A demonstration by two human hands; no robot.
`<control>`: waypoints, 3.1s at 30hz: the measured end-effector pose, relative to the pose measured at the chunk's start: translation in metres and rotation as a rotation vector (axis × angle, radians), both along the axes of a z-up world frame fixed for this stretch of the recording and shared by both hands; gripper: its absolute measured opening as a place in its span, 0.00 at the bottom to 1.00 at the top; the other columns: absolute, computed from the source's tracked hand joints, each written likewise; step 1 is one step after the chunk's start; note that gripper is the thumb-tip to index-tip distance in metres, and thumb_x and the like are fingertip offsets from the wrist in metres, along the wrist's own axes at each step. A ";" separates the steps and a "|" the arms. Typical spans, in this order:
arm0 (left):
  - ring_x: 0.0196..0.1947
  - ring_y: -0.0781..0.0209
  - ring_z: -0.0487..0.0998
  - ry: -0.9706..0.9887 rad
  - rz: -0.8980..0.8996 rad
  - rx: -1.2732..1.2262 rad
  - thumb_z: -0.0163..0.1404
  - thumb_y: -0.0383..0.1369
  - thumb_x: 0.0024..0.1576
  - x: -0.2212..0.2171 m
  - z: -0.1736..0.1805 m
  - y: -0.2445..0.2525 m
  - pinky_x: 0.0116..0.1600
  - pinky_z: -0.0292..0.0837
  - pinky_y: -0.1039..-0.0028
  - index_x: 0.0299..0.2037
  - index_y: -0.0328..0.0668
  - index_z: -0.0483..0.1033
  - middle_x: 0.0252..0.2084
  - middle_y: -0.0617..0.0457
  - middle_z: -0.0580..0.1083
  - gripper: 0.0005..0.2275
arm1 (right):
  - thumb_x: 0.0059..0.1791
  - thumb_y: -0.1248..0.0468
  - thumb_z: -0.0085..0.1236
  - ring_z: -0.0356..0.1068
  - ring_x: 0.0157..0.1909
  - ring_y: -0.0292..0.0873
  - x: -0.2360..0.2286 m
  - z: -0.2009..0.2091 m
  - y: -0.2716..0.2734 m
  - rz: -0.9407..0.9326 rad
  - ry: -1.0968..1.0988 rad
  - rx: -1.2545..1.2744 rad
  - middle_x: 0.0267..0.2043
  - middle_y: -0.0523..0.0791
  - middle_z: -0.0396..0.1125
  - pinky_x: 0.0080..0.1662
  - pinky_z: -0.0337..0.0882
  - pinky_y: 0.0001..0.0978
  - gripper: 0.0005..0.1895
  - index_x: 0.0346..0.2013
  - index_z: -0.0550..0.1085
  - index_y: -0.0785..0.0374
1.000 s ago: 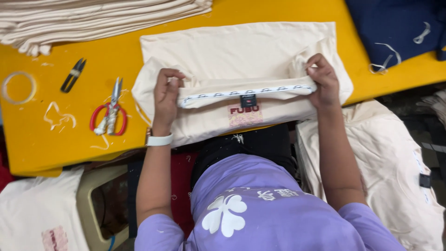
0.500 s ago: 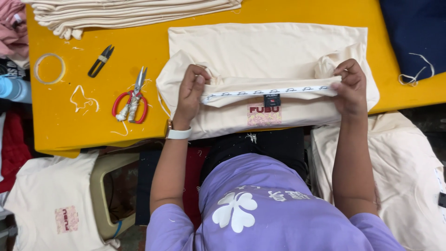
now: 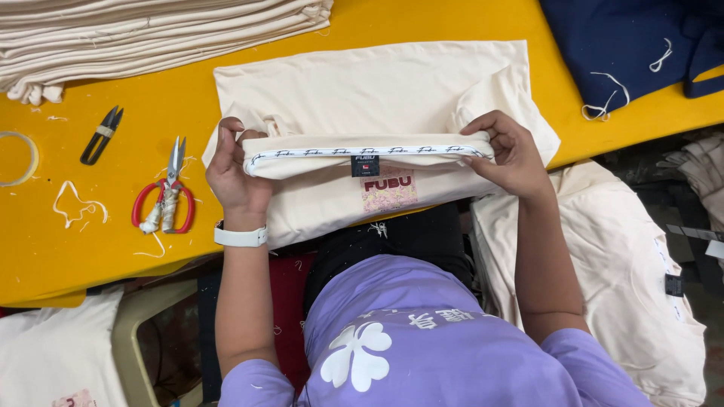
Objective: Trimming loose threads from t-shirts and folding them on a work table in a factory.
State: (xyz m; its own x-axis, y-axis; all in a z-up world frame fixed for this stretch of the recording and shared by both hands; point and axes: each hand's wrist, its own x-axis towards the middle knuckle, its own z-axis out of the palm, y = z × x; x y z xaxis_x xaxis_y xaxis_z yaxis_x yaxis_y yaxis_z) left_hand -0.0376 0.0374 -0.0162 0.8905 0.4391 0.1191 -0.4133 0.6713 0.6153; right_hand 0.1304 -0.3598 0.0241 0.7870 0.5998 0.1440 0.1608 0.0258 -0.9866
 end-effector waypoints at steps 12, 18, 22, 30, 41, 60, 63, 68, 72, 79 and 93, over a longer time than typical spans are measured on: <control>0.24 0.70 0.63 -0.038 -0.037 -0.111 0.39 0.38 0.66 -0.006 0.015 -0.012 0.33 0.64 0.82 0.46 0.48 0.66 0.19 0.63 0.58 0.06 | 0.43 0.80 0.64 0.64 0.34 0.32 -0.001 -0.001 0.002 0.025 -0.079 -0.005 0.29 0.46 0.66 0.39 0.66 0.22 0.12 0.40 0.77 0.74; 0.25 0.70 0.65 -0.025 -0.024 -0.109 0.41 0.37 0.66 -0.007 0.016 -0.015 0.34 0.65 0.82 0.45 0.47 0.66 0.20 0.62 0.59 0.06 | 0.43 0.79 0.66 0.67 0.34 0.33 0.005 -0.013 -0.001 0.048 -0.034 0.054 0.29 0.46 0.66 0.40 0.68 0.23 0.10 0.38 0.75 0.74; 0.30 0.75 0.72 0.190 0.170 0.237 0.45 0.37 0.65 0.002 -0.007 -0.006 0.37 0.69 0.87 0.43 0.53 0.64 0.27 0.63 0.69 0.04 | 0.42 0.78 0.68 0.69 0.35 0.32 0.006 -0.017 0.004 0.062 -0.024 0.052 0.28 0.44 0.66 0.41 0.68 0.22 0.14 0.39 0.75 0.74; 0.43 0.57 0.68 0.277 0.614 1.701 0.50 0.30 0.62 0.013 0.071 -0.103 0.47 0.62 0.68 0.39 0.50 0.75 0.39 0.55 0.68 0.01 | 0.45 0.75 0.68 0.66 0.36 0.33 -0.014 -0.017 0.031 -0.043 -0.020 -0.100 0.28 0.46 0.71 0.43 0.66 0.23 0.09 0.39 0.79 0.72; 0.42 0.59 0.69 -0.002 0.516 1.897 0.46 0.31 0.64 0.033 0.078 -0.171 0.44 0.60 0.66 0.40 0.47 0.76 0.38 0.57 0.68 0.05 | 0.43 0.75 0.68 0.70 0.36 0.33 -0.032 0.003 0.039 -0.072 -0.006 -0.130 0.28 0.47 0.72 0.44 0.68 0.23 0.11 0.39 0.79 0.71; 0.41 0.55 0.71 0.087 0.108 1.581 0.50 0.36 0.63 0.030 0.081 -0.151 0.46 0.63 0.61 0.40 0.46 0.75 0.37 0.58 0.66 0.05 | 0.43 0.73 0.69 0.70 0.42 0.42 -0.042 0.017 0.055 0.127 -0.068 0.177 0.39 0.54 0.71 0.49 0.67 0.34 0.06 0.30 0.78 0.72; 0.42 0.56 0.71 -0.007 0.337 1.804 0.51 0.34 0.61 0.024 0.094 -0.155 0.47 0.61 0.62 0.42 0.46 0.75 0.38 0.57 0.66 0.04 | 0.43 0.75 0.68 0.73 0.41 0.46 -0.038 0.004 0.053 0.129 -0.073 0.184 0.36 0.56 0.72 0.48 0.69 0.35 0.06 0.29 0.76 0.75; 0.37 0.59 0.69 -0.158 0.578 2.010 0.51 0.28 0.59 0.025 0.105 -0.159 0.43 0.58 0.66 0.38 0.45 0.76 0.34 0.56 0.66 0.01 | 0.42 0.75 0.69 0.74 0.41 0.48 -0.039 0.005 0.053 0.127 -0.112 0.151 0.35 0.56 0.72 0.48 0.69 0.36 0.07 0.29 0.77 0.75; 0.35 0.58 0.68 -0.201 0.618 2.081 0.50 0.27 0.59 0.026 0.110 -0.160 0.42 0.59 0.65 0.36 0.44 0.77 0.32 0.56 0.65 0.02 | 0.43 0.75 0.68 0.73 0.41 0.46 -0.041 0.013 0.054 0.126 -0.139 0.139 0.34 0.55 0.72 0.49 0.68 0.36 0.06 0.28 0.77 0.73; 0.34 0.57 0.68 -0.271 0.699 2.192 0.46 0.25 0.59 0.027 0.113 -0.165 0.41 0.60 0.67 0.32 0.41 0.76 0.30 0.54 0.65 0.06 | 0.42 0.75 0.70 0.73 0.39 0.47 -0.034 0.001 0.052 0.129 -0.236 0.080 0.33 0.53 0.72 0.51 0.68 0.37 0.07 0.26 0.77 0.71; 0.34 0.56 0.66 -0.273 0.682 2.169 0.44 0.30 0.62 0.035 0.105 -0.164 0.40 0.59 0.66 0.33 0.43 0.73 0.32 0.56 0.63 0.07 | 0.44 0.77 0.67 0.72 0.42 0.43 -0.037 0.003 0.054 0.142 -0.088 0.123 0.33 0.53 0.72 0.50 0.69 0.36 0.06 0.27 0.75 0.72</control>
